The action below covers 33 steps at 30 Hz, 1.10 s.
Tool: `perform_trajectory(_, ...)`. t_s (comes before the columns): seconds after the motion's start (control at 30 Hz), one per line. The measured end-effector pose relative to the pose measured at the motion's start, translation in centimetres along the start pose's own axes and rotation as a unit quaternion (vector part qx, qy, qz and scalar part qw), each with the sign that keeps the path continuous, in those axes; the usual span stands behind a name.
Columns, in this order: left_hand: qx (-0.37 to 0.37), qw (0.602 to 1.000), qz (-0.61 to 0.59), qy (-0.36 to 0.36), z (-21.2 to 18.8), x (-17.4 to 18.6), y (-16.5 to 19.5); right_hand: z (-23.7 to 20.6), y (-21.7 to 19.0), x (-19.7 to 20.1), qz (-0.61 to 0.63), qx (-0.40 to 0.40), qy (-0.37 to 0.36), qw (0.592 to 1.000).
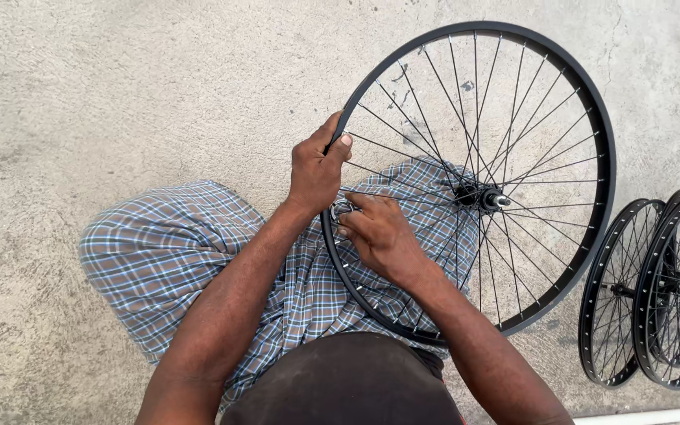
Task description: The person sits on the floor and uses a spoke wrench to tighten the nipples on the spokes of a bicycle wheel. They rotate the wheel periodically to access different sections while continuing to adjust the spokes.
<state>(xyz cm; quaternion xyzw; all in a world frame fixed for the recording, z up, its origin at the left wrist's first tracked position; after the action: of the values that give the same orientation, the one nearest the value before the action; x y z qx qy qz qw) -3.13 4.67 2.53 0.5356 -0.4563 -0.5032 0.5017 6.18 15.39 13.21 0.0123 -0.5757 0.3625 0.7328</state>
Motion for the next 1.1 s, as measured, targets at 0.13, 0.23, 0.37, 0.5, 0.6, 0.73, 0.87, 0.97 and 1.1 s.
perform_trajectory(0.13, -0.006, 1.000, -0.018, 0.003, -0.2, -0.1, 0.1, -0.1, 1.8, -1.0, 0.067, -0.080, -0.044, 0.994)
perform_trajectory(0.23, 0.014, 1.000, -0.007, 0.005, -0.5, 0.0, 0.1, -0.6, 2.1, -2.8, -0.018, -0.105, -0.104, 0.989)
perform_trajectory(0.37, -0.012, 1.000, -0.002, 0.015, -0.6, 0.2, 0.5, 0.0, 1.8, -4.2, -0.096, -0.156, -0.144, 0.973)
perform_trajectory(0.5, -0.005, 1.000, -0.004, 0.001, -0.4, 0.1, 0.3, 1.0, 2.6, -3.0, 0.034, -0.281, -0.255, 0.925)
perform_trajectory(0.6, 0.001, 1.000, -0.011, 0.002, -0.5, 0.0, 0.1, 1.6, 2.4, -1.6, 0.105, -0.324, -0.291, 0.894)
perform_trajectory(0.73, 0.000, 1.000, -0.001, 0.003, -0.5, 0.1, -0.1, 2.1, 1.7, -1.6, 0.088, -0.343, -0.270, 0.895)
perform_trajectory(0.87, -0.005, 1.000, -0.026, -0.004, 0.0, 0.2, 0.7, 1.7, 0.7, -1.8, 0.075, -0.280, -0.117, 0.950)
perform_trajectory(0.97, 0.049, 0.994, -0.093, -0.034, 0.6, 0.0, 1.7, 1.5, 0.4, -1.3, 0.049, -0.166, 0.016, 0.985)
perform_trajectory(1.1, 0.155, 0.954, -0.236, -0.100, 0.6, -0.4, 3.5, 0.8, 1.6, 0.3, 0.039, -0.162, 0.042, 0.985)
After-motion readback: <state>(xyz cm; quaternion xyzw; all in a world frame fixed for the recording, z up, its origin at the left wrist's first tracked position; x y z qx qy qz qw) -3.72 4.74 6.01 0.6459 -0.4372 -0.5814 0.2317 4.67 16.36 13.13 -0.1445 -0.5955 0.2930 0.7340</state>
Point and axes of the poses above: each hand's wrist, its own z-axis towards the middle knuckle, its own x-axis out of the back of the hand, y = z × x, the point moved 4 cm from there along z, towards the middle knuckle, and after that the axes turned 11 degrees about y, right-handed, at the moved point
